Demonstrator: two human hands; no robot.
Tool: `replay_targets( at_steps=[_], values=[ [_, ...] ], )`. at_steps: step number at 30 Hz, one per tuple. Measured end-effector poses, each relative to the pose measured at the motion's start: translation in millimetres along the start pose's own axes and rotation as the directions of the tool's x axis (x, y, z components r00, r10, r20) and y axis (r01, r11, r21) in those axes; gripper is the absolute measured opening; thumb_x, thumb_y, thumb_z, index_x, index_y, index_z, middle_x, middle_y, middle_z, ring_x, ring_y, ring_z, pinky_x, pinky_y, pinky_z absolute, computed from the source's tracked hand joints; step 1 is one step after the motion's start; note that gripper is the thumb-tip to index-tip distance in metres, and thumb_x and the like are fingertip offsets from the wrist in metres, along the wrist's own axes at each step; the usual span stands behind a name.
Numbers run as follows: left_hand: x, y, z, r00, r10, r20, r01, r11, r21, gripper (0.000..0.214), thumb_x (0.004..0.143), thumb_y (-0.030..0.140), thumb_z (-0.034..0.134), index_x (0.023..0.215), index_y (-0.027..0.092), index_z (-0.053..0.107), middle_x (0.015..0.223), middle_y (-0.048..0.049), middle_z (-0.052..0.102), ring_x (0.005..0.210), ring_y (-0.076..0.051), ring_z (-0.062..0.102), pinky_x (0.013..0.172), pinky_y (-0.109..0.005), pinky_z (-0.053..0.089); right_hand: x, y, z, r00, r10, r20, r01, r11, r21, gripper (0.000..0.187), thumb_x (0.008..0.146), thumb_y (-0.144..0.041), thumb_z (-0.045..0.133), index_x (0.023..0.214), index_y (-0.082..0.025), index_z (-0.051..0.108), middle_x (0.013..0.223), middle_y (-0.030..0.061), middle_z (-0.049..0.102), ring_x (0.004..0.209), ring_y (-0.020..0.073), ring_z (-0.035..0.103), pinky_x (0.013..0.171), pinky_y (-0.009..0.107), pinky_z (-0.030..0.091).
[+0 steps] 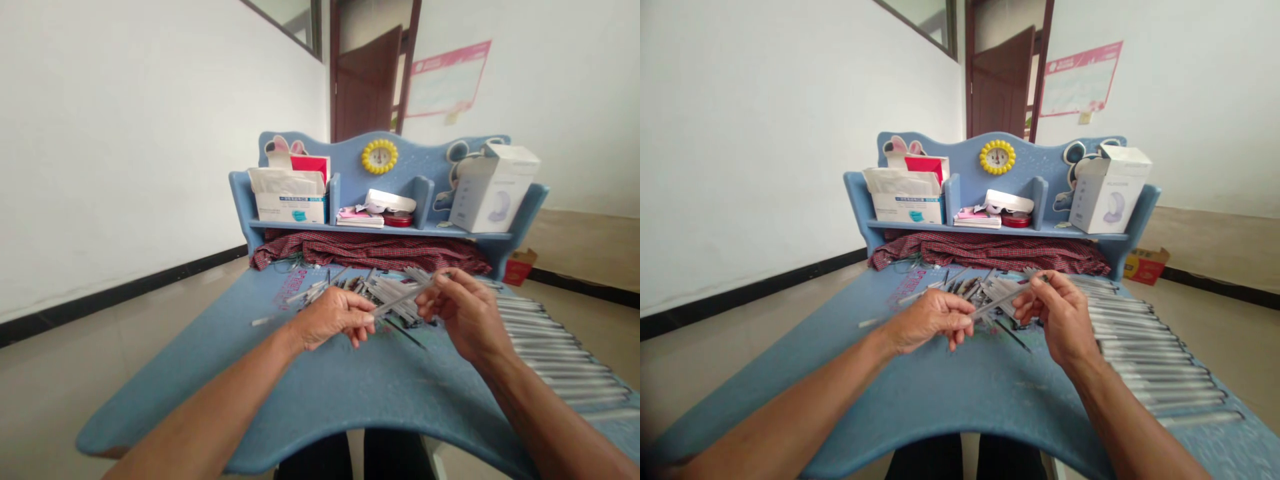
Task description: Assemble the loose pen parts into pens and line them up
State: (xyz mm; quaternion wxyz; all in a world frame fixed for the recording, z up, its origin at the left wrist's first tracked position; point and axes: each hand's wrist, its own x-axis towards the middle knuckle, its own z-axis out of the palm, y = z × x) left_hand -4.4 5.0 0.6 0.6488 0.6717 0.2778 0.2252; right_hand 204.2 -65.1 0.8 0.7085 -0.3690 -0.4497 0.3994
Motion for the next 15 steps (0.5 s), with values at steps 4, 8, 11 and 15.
replay_targets(
  at_steps=[4,8,11,15],
  values=[
    [3.3,-7.6,12.7,0.999,0.019,0.044,-0.031,0.95,0.311,0.014,0.075,0.024,0.058,0.078,0.011,0.061,0.066,-0.0013,0.062,0.056,-0.011,0.056,0.052,-0.022,0.043,-0.9,4.5,1.5,1.0,-0.022,0.011,0.024,0.992,-0.125,0.02,0.075,-0.032,0.064,0.08,-0.018,0.051,0.054,-0.0005,0.064,0.042,0.0126,0.057,0.042,0.023,0.045],
    [7.6,-13.8,18.6,0.977,0.197,0.076,-0.202,0.766,0.61,0.008,0.073,0.021,0.059,0.073,0.014,0.062,0.067,0.0009,0.057,0.067,-0.012,0.053,0.063,-0.022,0.04,-4.0,4.3,4.0,0.994,-0.064,0.093,0.089,0.951,-0.295,0.018,0.079,-0.033,0.06,0.079,-0.017,0.053,0.053,-0.0018,0.061,0.045,0.0112,0.056,0.045,0.022,0.045],
    [9.7,-18.7,21.6,0.951,0.29,0.111,-0.279,0.644,0.713,0.005,0.069,0.018,0.059,0.066,0.015,0.059,0.069,0.0002,0.053,0.068,-0.013,0.051,0.064,-0.022,0.038,-7.6,3.0,7.0,0.985,-0.065,0.16,0.123,0.913,-0.39,0.017,0.081,-0.034,0.057,0.08,-0.017,0.054,0.055,-0.0023,0.058,0.048,0.0108,0.055,0.047,0.022,0.045],
    [10.3,-27.0,25.5,0.962,0.247,0.12,-0.254,0.636,0.729,0.008,0.068,0.014,0.053,0.06,0.016,0.052,0.06,0.0027,0.047,0.059,-0.011,0.046,0.055,-0.021,0.032,-11.1,4.1,13.3,0.962,-0.035,0.272,0.184,0.819,-0.544,0.013,0.082,-0.031,0.053,0.081,-0.018,0.051,0.054,-0.0043,0.052,0.047,0.0093,0.048,0.046,0.021,0.039]
  ],
)
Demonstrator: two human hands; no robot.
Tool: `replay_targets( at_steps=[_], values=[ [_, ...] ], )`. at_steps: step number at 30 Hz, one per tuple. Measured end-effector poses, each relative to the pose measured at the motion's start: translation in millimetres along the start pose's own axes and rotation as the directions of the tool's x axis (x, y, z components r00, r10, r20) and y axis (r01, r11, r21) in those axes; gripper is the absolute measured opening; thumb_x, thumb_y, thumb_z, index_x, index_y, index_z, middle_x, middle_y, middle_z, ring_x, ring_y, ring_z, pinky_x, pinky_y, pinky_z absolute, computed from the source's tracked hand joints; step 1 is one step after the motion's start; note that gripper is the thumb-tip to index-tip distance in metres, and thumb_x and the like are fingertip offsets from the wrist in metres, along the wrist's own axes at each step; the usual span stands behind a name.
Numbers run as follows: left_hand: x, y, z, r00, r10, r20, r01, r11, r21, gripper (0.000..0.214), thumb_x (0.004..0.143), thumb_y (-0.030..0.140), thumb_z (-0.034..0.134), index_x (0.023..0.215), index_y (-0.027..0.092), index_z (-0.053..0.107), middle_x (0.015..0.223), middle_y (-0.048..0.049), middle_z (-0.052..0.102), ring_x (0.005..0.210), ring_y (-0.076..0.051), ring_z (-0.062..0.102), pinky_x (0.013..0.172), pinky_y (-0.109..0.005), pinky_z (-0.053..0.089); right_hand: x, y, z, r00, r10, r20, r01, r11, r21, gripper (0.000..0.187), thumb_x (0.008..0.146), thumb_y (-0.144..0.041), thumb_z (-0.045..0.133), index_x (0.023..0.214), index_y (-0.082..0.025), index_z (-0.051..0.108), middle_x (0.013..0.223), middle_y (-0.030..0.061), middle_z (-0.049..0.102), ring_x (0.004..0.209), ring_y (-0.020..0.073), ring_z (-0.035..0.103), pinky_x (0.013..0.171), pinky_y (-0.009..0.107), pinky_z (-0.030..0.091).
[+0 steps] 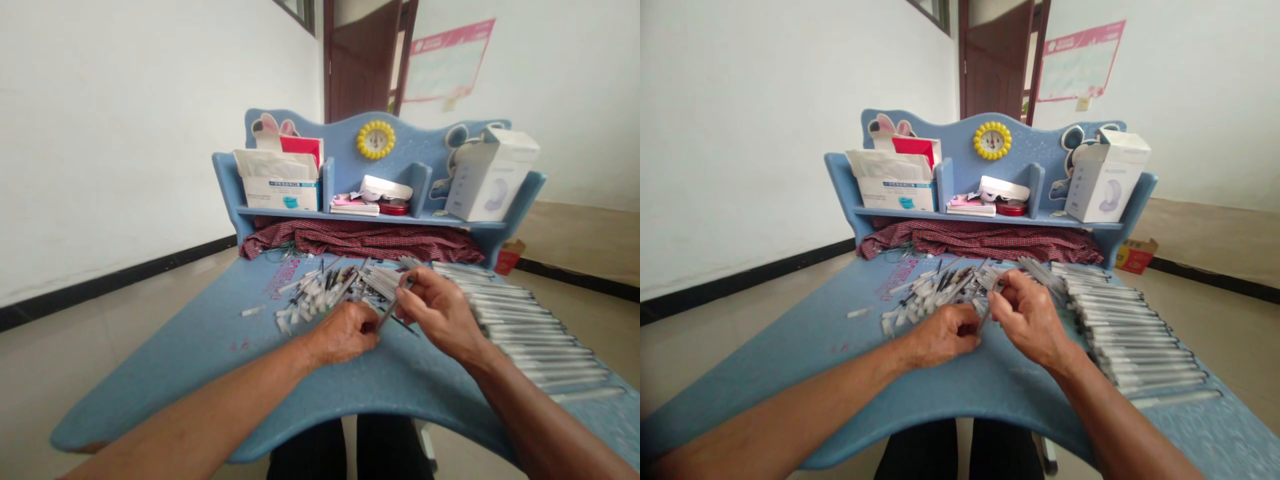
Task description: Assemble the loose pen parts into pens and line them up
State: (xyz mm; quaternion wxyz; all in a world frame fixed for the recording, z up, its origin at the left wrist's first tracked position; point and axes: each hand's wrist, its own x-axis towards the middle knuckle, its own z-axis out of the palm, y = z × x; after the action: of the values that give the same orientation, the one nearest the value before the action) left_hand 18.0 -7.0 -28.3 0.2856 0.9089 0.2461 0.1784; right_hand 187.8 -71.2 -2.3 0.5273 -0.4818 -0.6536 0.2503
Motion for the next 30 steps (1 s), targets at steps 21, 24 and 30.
replay_targets(
  at_steps=[21,24,30],
  values=[
    [2.9,-13.1,3.4,0.995,-0.089,-0.042,0.081,0.985,-0.151,0.009,0.065,0.017,0.055,0.057,0.016,0.053,0.057,0.0027,0.047,0.06,-0.012,0.046,0.056,-0.023,0.032,13.8,-15.6,7.6,0.976,-0.141,0.165,0.198,0.89,-0.411,0.012,0.08,-0.015,0.043,0.07,-0.018,0.048,0.056,-0.0038,0.05,0.051,0.0086,0.042,0.052,0.022,0.03],
    [2.4,-15.7,3.6,0.995,-0.09,-0.044,0.082,0.984,-0.159,0.009,0.066,0.018,0.055,0.057,0.015,0.053,0.058,0.0025,0.048,0.06,-0.012,0.046,0.056,-0.022,0.032,14.9,-17.2,10.2,0.975,-0.139,0.174,0.199,0.895,-0.4,0.013,0.081,-0.014,0.042,0.069,-0.018,0.047,0.056,-0.0038,0.051,0.051,0.0089,0.043,0.052,0.021,0.031],
    [0.3,-12.0,0.7,0.995,-0.096,-0.037,0.089,0.982,-0.165,0.003,0.062,0.017,0.055,0.06,0.015,0.056,0.055,0.0037,0.046,0.057,-0.011,0.043,0.055,-0.022,0.032,13.0,-19.6,15.9,0.976,-0.129,0.175,0.187,0.909,-0.371,0.014,0.08,-0.014,0.042,0.068,-0.019,0.044,0.049,-0.0059,0.05,0.046,0.0085,0.044,0.049,0.02,0.031]
  ],
)
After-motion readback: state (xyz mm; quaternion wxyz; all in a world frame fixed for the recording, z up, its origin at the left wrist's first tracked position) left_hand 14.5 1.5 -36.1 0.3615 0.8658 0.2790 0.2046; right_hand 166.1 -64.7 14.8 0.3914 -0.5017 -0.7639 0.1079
